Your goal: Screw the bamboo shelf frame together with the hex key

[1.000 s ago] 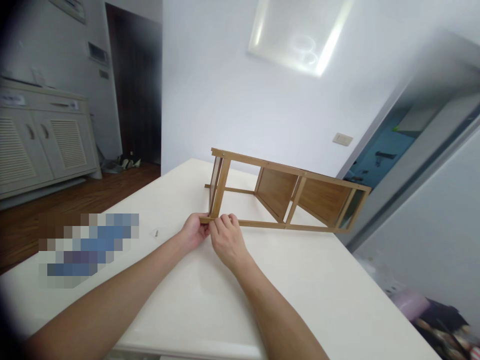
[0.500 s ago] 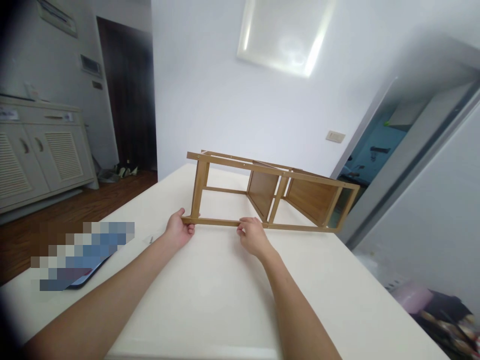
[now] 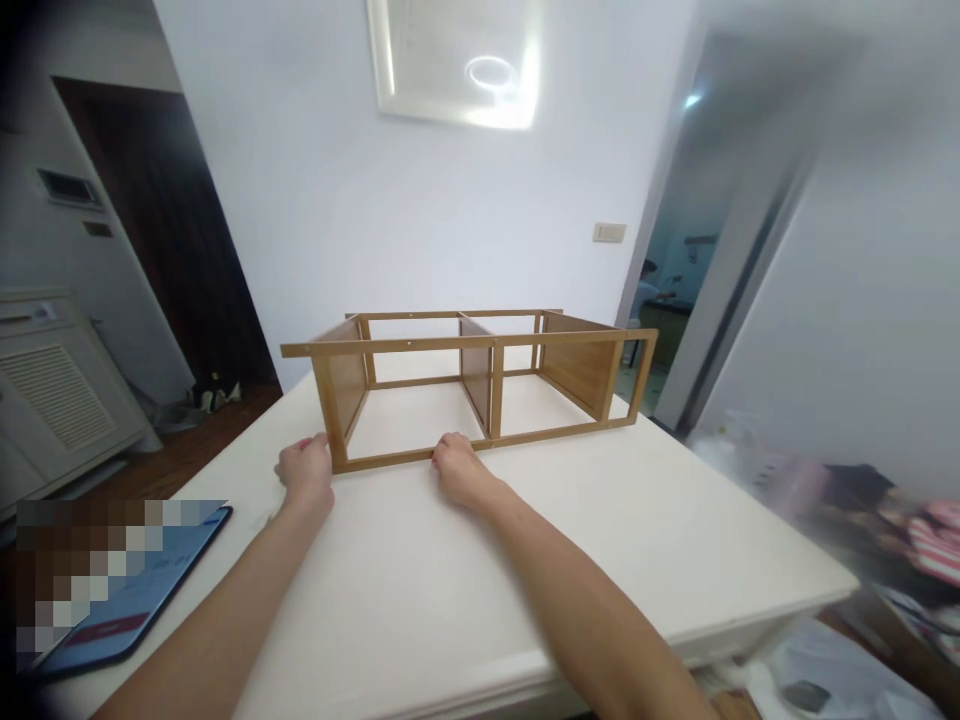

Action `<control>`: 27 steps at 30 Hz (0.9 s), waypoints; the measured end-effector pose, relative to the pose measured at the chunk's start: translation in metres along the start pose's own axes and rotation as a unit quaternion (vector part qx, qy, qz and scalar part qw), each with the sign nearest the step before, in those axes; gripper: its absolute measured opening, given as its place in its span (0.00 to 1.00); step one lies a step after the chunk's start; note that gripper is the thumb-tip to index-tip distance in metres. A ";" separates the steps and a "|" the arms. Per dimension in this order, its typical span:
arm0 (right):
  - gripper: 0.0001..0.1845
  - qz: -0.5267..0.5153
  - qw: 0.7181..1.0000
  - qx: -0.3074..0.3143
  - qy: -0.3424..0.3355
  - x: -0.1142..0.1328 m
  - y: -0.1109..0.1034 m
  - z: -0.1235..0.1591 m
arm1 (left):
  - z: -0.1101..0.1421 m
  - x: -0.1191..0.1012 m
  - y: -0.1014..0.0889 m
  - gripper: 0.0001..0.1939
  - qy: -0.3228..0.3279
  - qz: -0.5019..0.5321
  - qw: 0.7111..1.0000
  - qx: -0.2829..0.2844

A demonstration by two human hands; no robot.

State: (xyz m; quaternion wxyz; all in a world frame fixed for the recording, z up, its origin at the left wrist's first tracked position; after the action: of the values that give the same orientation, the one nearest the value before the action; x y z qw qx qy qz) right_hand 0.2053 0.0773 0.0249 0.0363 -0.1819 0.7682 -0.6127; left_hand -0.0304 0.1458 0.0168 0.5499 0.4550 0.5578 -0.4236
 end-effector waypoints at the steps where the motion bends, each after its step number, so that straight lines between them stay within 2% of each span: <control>1: 0.11 0.003 1.000 0.004 0.000 0.001 0.001 0.000 | 0.003 -0.004 -0.007 0.13 0.014 -0.026 0.998 -0.048; 3: 0.11 0.009 1.000 0.012 0.003 0.003 0.003 -0.001 | 0.014 -0.019 -0.019 0.15 0.077 -0.067 0.985 -0.137; 5: 0.10 0.016 1.000 0.022 0.004 0.004 0.004 -0.001 | 0.027 -0.038 -0.016 0.13 0.186 -0.105 0.965 -0.150; 7: 0.08 0.023 0.999 0.033 0.003 0.006 0.007 -0.001 | 0.039 -0.048 0.003 0.09 0.270 -0.134 0.950 -0.081; 9: 0.08 0.030 0.999 0.043 0.003 0.008 0.010 0.000 | 0.050 -0.048 0.031 0.06 0.316 -0.176 0.932 0.024; 11: 0.08 0.035 0.998 0.051 0.003 0.010 0.013 0.001 | 0.060 -0.041 0.059 0.06 0.348 -0.229 0.901 0.123; 14: 0.08 0.039 0.998 0.058 0.007 0.011 0.015 0.003 | 0.063 -0.020 0.087 0.10 0.354 -0.291 0.860 0.225; 16: 0.08 0.039 0.997 0.061 0.010 0.012 0.016 0.005 | 0.056 -0.005 0.093 0.13 0.335 -0.304 0.854 0.258; 20: 0.08 0.039 0.997 0.057 0.015 0.014 0.018 0.007 | 0.042 0.014 0.093 0.14 0.307 -0.302 0.854 0.292; 22: 0.08 0.038 0.998 0.051 0.019 0.016 0.018 0.007 | 0.040 0.020 0.094 0.12 0.301 -0.324 0.842 0.308; 25: 0.08 0.034 0.998 0.039 0.021 0.019 0.015 0.010 | 0.041 0.026 0.099 0.11 0.293 -0.402 0.803 0.328; 27: 0.08 0.039 0.999 0.021 -0.004 0.022 0.009 0.018 | 0.042 0.028 0.100 0.13 0.286 -0.467 0.770 0.327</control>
State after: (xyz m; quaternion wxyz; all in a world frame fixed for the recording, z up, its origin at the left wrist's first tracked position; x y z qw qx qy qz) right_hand 0.1879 0.0550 0.0153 0.0668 -0.1530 0.7619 -0.6258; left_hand 0.0770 0.1291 -0.0103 -0.0831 0.3909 0.6608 -0.6353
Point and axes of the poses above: each hand's wrist, its own z-axis away from the middle knuckle, its own y-axis out of the palm, x = y × z, the point moved 8 cm from there along -z, towards the middle knuckle, and after that the axes turned 10 degrees about x, right-handed, at the moved point
